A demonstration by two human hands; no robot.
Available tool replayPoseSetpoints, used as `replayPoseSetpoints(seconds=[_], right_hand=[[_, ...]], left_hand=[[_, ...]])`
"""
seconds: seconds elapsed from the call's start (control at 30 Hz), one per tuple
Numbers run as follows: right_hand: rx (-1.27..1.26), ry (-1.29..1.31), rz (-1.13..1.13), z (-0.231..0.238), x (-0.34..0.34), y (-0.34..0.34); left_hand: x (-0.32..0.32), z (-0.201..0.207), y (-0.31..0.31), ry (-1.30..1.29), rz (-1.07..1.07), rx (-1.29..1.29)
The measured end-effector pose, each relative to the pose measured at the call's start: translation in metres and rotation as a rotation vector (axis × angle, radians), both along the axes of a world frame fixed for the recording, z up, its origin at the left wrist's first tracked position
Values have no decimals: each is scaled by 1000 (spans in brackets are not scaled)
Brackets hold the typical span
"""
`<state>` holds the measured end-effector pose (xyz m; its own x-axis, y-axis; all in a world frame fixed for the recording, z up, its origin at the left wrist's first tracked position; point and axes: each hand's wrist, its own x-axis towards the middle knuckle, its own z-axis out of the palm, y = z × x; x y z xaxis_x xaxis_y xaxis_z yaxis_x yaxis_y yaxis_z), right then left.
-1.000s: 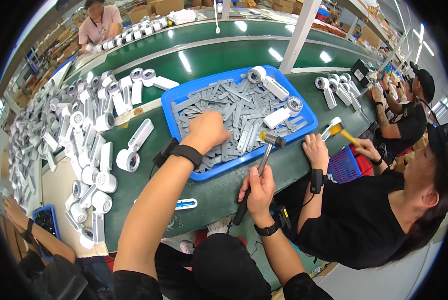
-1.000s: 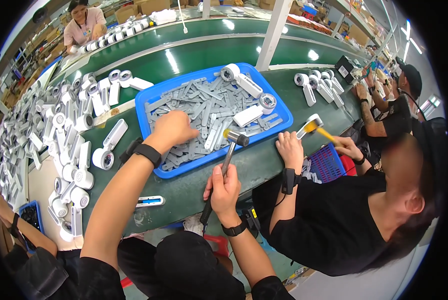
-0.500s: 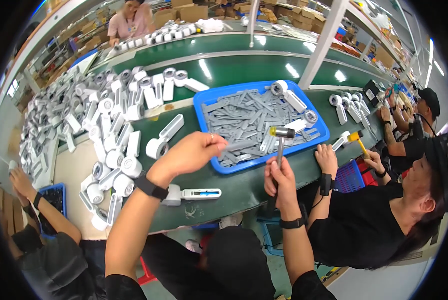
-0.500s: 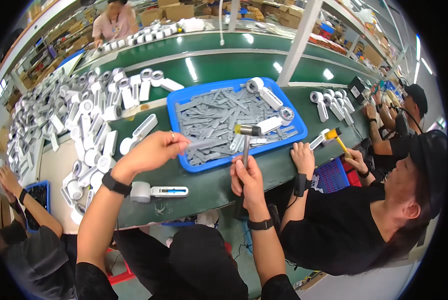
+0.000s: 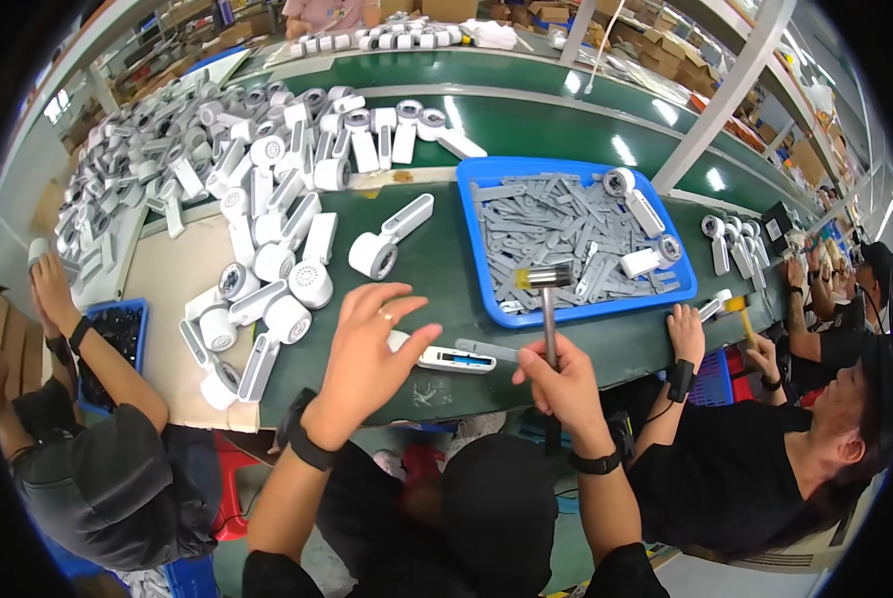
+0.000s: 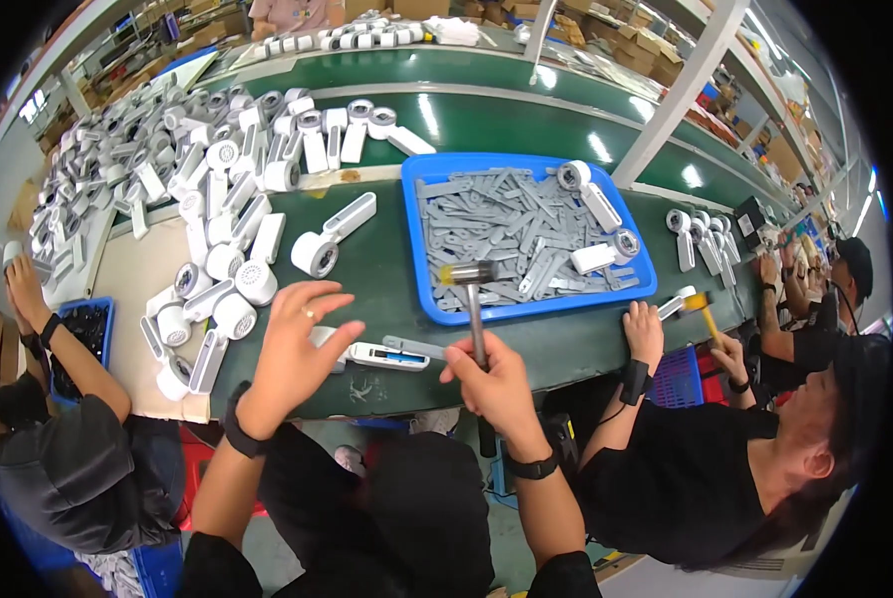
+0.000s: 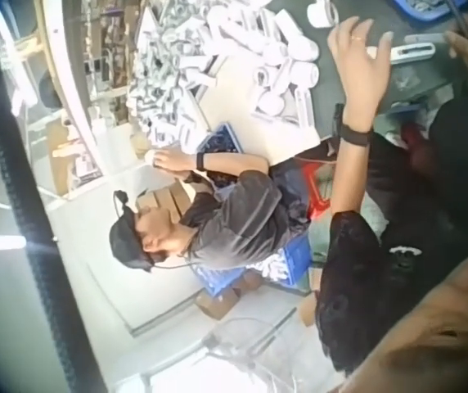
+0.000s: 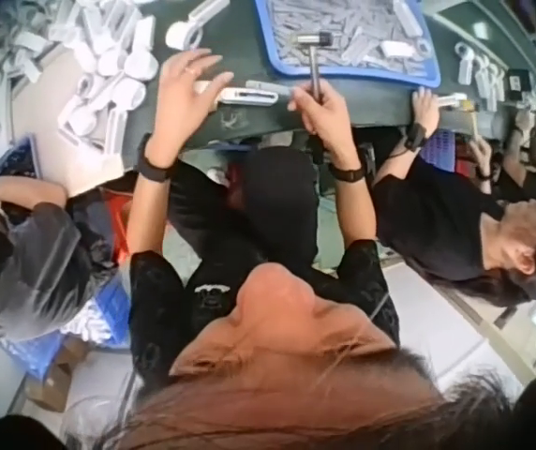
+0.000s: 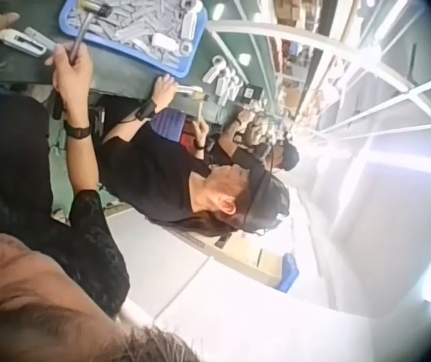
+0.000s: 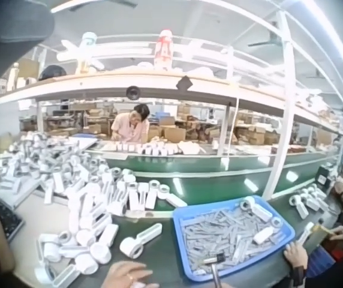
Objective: Assembling handheld device components onto plastic housings using a mallet on a manufacturing line.
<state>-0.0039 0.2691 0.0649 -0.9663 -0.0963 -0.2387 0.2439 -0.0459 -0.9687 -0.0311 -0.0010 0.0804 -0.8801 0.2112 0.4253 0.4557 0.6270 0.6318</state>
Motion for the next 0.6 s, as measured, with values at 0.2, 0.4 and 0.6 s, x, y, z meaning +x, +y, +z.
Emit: replayPoseSetpoints(seconds=[0.2,0.4,0.6], right_hand=[[-19,-43,-6,-14,-14,-14],[56,-72,6,-18,-21,-29],[116,-56,35,-22,-21,-32]], left_hand=[[19,-49,-5,185,122,-116],[14,-65,3,203,90,11],[14,-67,5,199,87,38]])
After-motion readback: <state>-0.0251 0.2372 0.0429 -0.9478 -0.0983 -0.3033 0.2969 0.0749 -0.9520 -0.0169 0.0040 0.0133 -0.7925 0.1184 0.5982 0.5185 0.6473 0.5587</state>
